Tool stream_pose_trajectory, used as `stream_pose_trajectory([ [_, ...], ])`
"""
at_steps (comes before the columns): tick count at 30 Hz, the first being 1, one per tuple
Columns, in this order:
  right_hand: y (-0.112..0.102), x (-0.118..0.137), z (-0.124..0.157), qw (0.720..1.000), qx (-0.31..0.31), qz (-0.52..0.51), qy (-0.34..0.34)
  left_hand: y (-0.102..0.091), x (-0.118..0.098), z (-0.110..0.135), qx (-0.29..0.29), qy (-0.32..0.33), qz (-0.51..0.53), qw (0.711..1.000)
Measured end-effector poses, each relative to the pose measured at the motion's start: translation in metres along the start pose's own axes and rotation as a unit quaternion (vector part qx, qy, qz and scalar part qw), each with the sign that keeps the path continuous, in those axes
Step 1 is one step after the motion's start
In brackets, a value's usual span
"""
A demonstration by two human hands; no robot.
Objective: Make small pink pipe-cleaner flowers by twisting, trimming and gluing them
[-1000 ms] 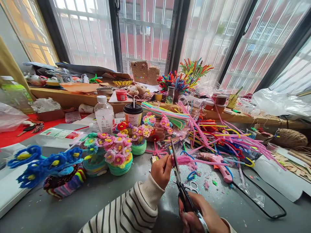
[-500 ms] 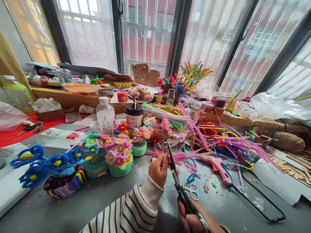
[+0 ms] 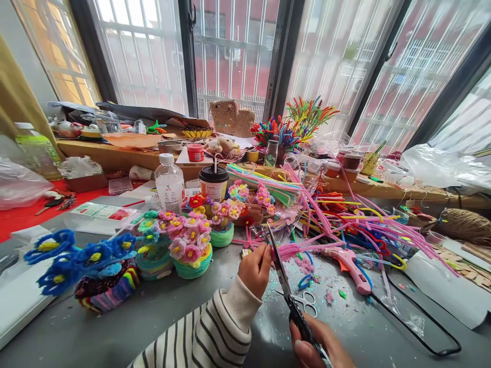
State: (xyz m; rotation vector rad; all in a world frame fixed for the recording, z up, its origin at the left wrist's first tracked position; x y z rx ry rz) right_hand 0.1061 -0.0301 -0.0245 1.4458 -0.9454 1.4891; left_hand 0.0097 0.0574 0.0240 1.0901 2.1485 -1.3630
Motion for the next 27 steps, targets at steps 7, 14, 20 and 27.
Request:
stream_pose_trajectory([
  [7, -0.003, -0.015, -0.010, 0.999, 0.030, 0.040, 0.014, 0.006, 0.003, 0.000, 0.023, -0.008, 0.059, 0.998],
  [14, 0.003, -0.004, -0.008, 0.997, 0.074, -0.010, 0.028, 0.011, 0.008, 0.000, 0.045, -0.025, 0.101, 0.994],
  [20, -0.004, 0.011, -0.006, 0.996, 0.087, 0.004, 0.030, 0.014, -0.001, 0.002, 0.090, -0.009, 0.107, 0.990],
  [27, -0.010, -0.001, -0.014, 0.998, 0.050, 0.045, 0.010, 0.013, 0.003, 0.001, 0.072, -0.020, 0.111, 0.991],
])
Point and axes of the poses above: each hand's wrist, its own z-axis away from the middle knuckle, its own y-axis out of the palm, x = y × z, the point moved 8 cm from there along -z, towards the middle knuckle, and after that the axes turned 13 degrees about -z, right-handed, at the moved point
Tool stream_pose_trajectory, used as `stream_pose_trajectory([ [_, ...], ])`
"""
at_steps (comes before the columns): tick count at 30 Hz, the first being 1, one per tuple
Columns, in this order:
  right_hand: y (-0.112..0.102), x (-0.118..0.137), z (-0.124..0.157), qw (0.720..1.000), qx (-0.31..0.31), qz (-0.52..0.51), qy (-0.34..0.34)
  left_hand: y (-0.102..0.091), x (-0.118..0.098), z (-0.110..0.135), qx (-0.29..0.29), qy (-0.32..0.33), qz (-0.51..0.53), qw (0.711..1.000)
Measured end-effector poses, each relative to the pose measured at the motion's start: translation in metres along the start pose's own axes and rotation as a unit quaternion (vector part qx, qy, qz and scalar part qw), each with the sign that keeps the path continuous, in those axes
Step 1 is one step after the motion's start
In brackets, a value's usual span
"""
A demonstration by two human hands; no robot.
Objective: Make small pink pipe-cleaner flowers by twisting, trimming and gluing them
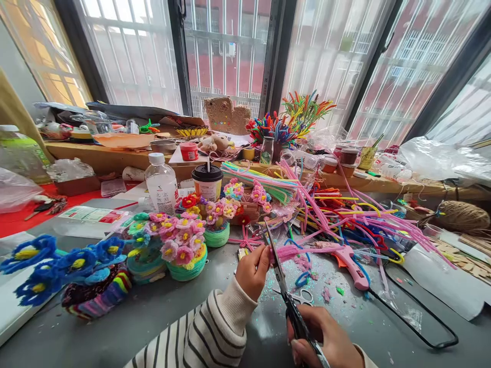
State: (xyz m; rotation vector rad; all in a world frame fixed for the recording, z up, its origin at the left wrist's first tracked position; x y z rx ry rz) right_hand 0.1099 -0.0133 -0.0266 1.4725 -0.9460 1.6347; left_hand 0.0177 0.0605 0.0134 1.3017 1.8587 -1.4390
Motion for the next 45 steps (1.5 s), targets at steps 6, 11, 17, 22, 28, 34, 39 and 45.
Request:
stream_pose_trajectory([
  [6, 0.000, -0.006, -0.006, 0.998, -0.030, 0.049, 0.020, 0.000, 0.014, -0.002, -0.036, -0.044, 0.073, 0.996],
  [11, 0.001, -0.001, -0.005, 0.998, -0.036, 0.048, 0.016, 0.001, 0.017, -0.004, -0.033, -0.051, 0.079, 0.995],
  [17, -0.002, 0.015, -0.003, 0.998, 0.001, 0.063, -0.015, 0.003, 0.017, -0.005, -0.019, -0.043, 0.079, 0.996],
  [22, -0.001, 0.006, -0.005, 1.000, 0.000, 0.026, -0.012, 0.006, 0.014, -0.003, -0.009, -0.037, 0.073, 0.997],
  [28, 0.002, 0.001, -0.008, 0.999, -0.037, -0.010, -0.007, 0.001, 0.006, -0.001, -0.023, -0.029, 0.027, 0.999],
  [34, 0.005, 0.000, -0.008, 0.999, -0.010, -0.038, 0.027, 0.001, 0.008, -0.001, -0.018, -0.038, 0.005, 0.999],
  [39, 0.002, -0.002, -0.008, 0.994, 0.037, -0.081, 0.056, 0.006, 0.014, -0.003, 0.002, -0.053, -0.009, 0.999],
  [45, 0.003, -0.009, -0.005, 0.979, 0.056, -0.151, 0.124, 0.012, 0.013, -0.003, 0.028, -0.044, -0.032, 0.998],
])
Point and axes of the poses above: each hand's wrist, its own z-axis away from the middle knuckle, its own y-axis out of the palm, x = y × z, the point moved 8 cm from there along -z, towards the middle knuckle, and after that the axes turned 13 degrees about -z, right-handed, at the moved point
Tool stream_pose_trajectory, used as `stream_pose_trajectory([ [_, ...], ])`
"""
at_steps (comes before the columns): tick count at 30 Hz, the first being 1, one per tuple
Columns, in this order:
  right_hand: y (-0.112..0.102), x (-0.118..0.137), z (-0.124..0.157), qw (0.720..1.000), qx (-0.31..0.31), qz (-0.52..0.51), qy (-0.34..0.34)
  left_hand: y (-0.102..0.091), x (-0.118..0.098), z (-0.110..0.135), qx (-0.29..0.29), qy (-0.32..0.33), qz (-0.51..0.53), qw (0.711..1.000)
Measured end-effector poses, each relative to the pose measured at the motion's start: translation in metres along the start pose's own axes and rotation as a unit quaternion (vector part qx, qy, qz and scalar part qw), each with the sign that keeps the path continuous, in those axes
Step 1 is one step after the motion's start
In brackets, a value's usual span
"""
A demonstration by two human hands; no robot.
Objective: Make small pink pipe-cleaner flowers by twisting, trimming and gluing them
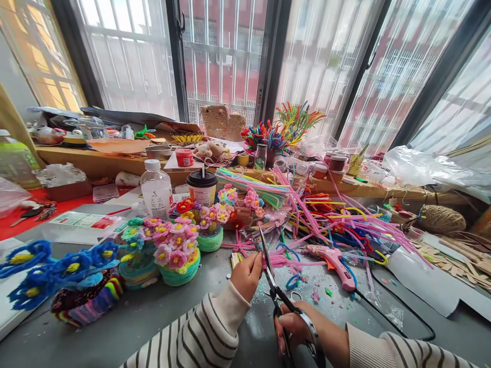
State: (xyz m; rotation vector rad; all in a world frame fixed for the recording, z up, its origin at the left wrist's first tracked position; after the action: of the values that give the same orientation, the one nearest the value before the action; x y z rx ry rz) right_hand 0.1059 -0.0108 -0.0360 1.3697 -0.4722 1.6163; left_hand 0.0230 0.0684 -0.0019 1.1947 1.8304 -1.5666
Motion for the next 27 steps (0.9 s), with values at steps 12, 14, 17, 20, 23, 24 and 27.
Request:
stream_pose_trajectory([
  [12, 0.005, -0.008, -0.007, 0.996, -0.057, -0.071, 0.002, 0.000, 0.007, 0.000, -0.020, -0.020, -0.042, 0.999],
  [14, 0.002, -0.002, -0.004, 0.995, -0.091, -0.037, 0.004, 0.000, 0.006, 0.001, -0.018, -0.019, -0.047, 0.999],
  [17, -0.005, 0.005, 0.000, 0.991, -0.133, 0.029, -0.001, 0.005, 0.002, 0.003, 0.003, -0.008, -0.045, 0.999],
  [20, -0.007, 0.010, 0.002, 0.990, -0.112, 0.076, -0.031, 0.004, 0.002, 0.004, -0.008, -0.005, -0.024, 1.000],
  [23, -0.011, 0.011, 0.005, 0.987, -0.113, 0.107, -0.043, -0.004, 0.006, 0.002, -0.046, -0.023, 0.011, 0.999],
  [24, -0.014, 0.011, 0.006, 0.985, -0.120, 0.114, -0.044, -0.007, 0.008, 0.002, -0.059, -0.031, 0.026, 0.997],
  [27, -0.021, 0.014, 0.012, 0.980, -0.139, 0.130, -0.053, -0.012, 0.015, 0.001, -0.078, -0.057, 0.083, 0.992],
])
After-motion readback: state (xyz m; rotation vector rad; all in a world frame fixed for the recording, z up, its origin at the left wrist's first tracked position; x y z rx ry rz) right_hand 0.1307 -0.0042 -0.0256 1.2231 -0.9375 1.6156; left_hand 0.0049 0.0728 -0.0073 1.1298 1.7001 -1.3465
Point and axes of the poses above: each hand's wrist, its own z-axis away from the middle knuckle, its own y-axis out of the palm, x = y × z, the point moved 8 cm from there along -z, towards the middle knuckle, and after that the axes turned 13 degrees about -z, right-handed, at the moved point
